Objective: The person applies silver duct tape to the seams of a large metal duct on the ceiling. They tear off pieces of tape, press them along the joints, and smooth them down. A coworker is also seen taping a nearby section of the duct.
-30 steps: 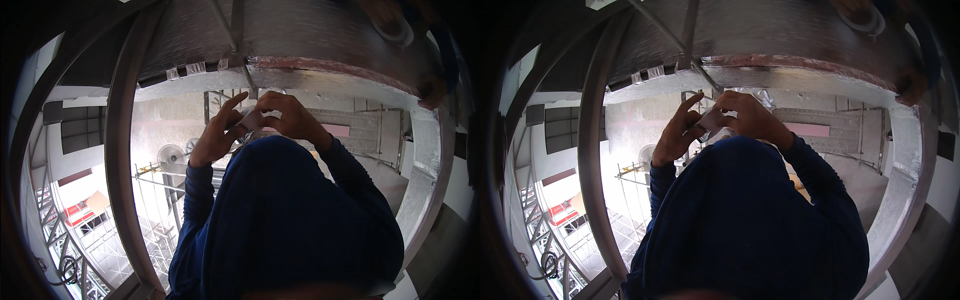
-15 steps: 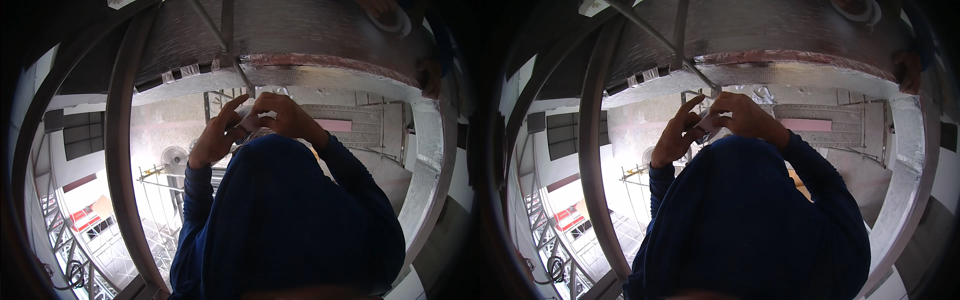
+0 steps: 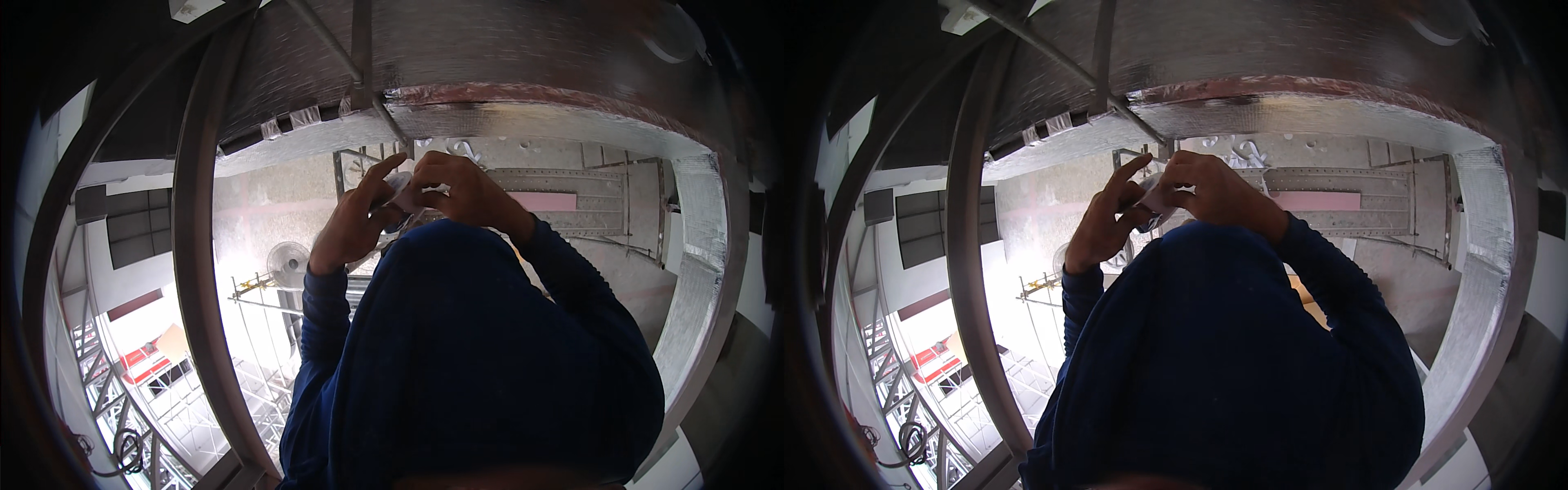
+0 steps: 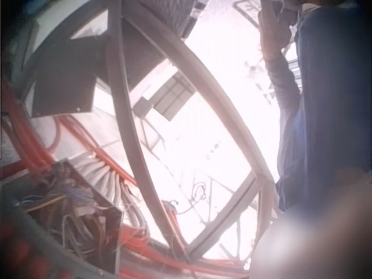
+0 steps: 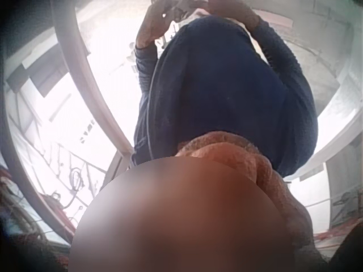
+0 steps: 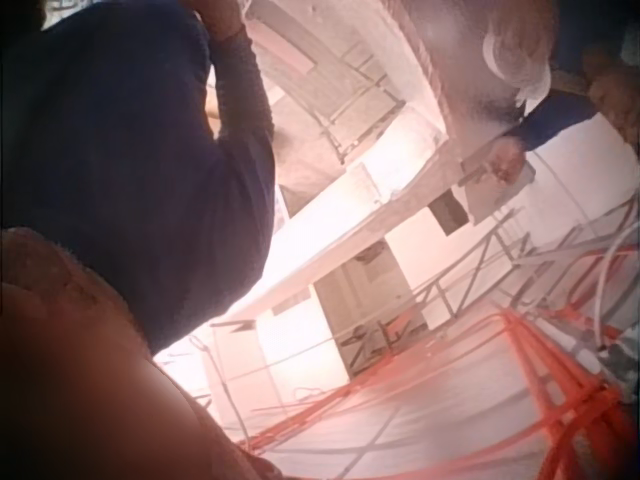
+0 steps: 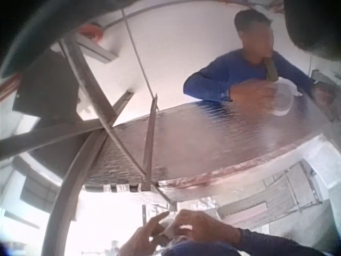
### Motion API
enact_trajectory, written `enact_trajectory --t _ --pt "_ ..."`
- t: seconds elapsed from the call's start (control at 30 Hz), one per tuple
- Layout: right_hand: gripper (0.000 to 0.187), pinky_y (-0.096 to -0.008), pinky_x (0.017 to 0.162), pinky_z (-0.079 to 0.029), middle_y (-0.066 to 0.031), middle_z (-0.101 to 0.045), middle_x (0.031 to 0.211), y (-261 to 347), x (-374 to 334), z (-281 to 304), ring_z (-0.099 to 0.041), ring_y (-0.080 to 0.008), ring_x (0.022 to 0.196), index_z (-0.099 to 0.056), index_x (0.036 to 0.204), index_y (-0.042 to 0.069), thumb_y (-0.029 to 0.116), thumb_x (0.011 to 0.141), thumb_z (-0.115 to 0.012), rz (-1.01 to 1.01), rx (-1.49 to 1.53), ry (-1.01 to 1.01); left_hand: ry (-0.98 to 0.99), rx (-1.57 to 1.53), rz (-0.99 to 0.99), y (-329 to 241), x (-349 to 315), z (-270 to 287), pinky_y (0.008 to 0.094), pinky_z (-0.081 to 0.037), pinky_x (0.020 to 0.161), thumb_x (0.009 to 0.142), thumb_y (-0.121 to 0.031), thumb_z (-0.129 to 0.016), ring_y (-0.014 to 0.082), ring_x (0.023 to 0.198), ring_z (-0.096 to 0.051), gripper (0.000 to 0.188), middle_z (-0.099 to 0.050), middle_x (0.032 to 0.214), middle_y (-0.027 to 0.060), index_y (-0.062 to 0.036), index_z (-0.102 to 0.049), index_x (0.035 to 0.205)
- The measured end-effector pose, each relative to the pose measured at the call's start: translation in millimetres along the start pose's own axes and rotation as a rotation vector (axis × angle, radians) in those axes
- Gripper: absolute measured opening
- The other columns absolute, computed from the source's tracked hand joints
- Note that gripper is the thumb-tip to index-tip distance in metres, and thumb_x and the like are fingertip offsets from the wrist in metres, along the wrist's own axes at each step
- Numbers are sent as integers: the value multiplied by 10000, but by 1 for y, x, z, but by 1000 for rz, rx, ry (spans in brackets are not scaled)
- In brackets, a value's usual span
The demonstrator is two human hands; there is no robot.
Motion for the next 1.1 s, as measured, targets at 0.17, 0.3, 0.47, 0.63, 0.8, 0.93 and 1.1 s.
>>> enact_trajectory --t 0.17,0.3,0.47,0.63,0.8,0.93,1.1 --pt "177 -413 852 -584 -97 -735 1029 1 0 4 -722 -266 943 -774 1057 33 31 893 -844 46 -18 -34 -6 2 -12 -1 3 1 468 -587 935 937 98 -675 340 1042 -787 826 -764 1034 197 -120 -391 1682" --pt "185 -410 849 -592 -97 -732 1035 4 0 7 -728 -262 947 -770 1070 34 34 899 -840 61 -24 -23 -28 8 -42 -4 5 -1 464 -587 943 932 101 -683 337 1048 -787 822 -767 1042 200 -118 -405 1674" --pt "177 -413 847 -592 -95 -723 1045 4 2 11 -728 -262 955 -765 1072 33 38 907 -828 65 -43 -25 -27 -16 -15 -9 8 0 471 -590 954 928 98 -701 352 1072 -787 815 -771 1068 217 -112 -418 1663" --pt "194 -418 874 -592 -134 -727 1073 3 3 14 -735 -306 967 -785 1095 11 56 913 -834 56 -43 -3 -22 -5 11 -8 10 -2 484 -594 951 935 88 -708 369 1086 -787 795 -775 1088 227 -104 -426 1653" --pt "172 -413 865 -585 -95 -697 1063 0 0 12 -710 -268 951 -737 1034 32 6 891 -830 63 -25 -9 -3 21 -4 -6 12 -5 490 -599 954 941 81 -707 383 1110 -786 787 -779 1116 243 -101 -422 1651" --pt "165 -423 878 -583 -95 -686 1117 -3 -2 11 -700 -268 999 -728 1009 36 2 888 -836 96 3 -4 -10 15 13 -6 13 -6 492 -601 961 942 87 -695 387 1125 -785 783 -780 1131 250 -100 -420 1650" --pt "212 -420 970 -601 -92 -706 1229 -10 -7 13 -707 -267 1136 -747 1091 40 63 915 -863 21 47 -81 -21 -14 7 -5 14 -7 411 -597 956 895 176 -651 290 1083 -778 873 -757 1097 196 -119 -401 1678"
Point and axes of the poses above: each hand's wrist, its own x-axis towards the middle knuckle, its own z-axis out of the back of the hand, y = z × x, the point moved 2 cm from there along x, towards the middle knuckle
